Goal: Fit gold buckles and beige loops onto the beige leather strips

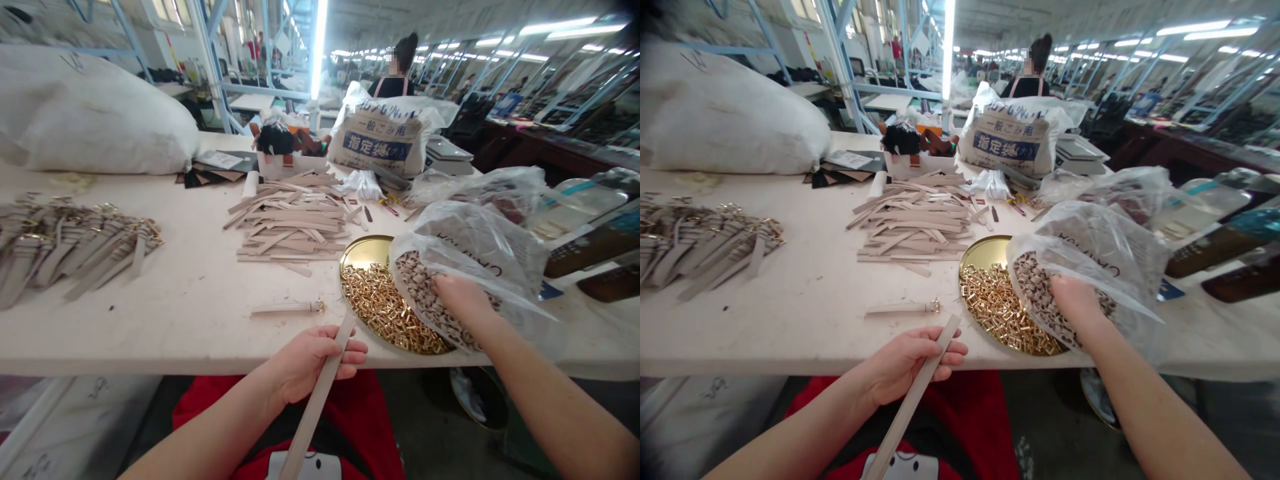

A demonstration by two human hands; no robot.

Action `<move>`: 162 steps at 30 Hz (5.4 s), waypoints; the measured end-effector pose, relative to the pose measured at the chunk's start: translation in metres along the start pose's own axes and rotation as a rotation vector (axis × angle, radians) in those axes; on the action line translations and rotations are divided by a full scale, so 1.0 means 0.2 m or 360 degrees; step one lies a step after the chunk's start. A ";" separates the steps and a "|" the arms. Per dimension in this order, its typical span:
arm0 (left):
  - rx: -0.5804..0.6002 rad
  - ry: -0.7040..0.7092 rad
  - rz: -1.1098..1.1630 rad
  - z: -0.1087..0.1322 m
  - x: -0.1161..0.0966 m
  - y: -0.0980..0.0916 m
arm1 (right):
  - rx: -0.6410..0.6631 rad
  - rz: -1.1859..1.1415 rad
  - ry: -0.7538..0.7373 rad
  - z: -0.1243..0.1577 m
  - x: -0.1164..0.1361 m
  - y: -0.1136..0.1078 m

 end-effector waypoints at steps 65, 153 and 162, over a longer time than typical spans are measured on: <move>-0.0037 0.0128 -0.0490 -0.06 0.12 -0.13 | 0.1127 -0.3366 0.0685 0.69 0.79 0.09; -0.0185 0.0905 -0.1782 0.01 -0.10 -0.05 | 0.1392 -0.3004 0.0006 0.71 0.94 -0.10; -0.0395 0.0994 -0.2047 0.05 -0.08 -0.09 | 0.1437 -0.3528 0.0588 0.73 0.93 -0.03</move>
Point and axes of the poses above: each hand's wrist, its own z-axis away from the middle knuckle, its own y-axis out of the palm, x = y × z, the point moved 5 cm from there along -z, towards the middle knuckle, and after that the axes turned 5 degrees about y, right-handed, at the moved point
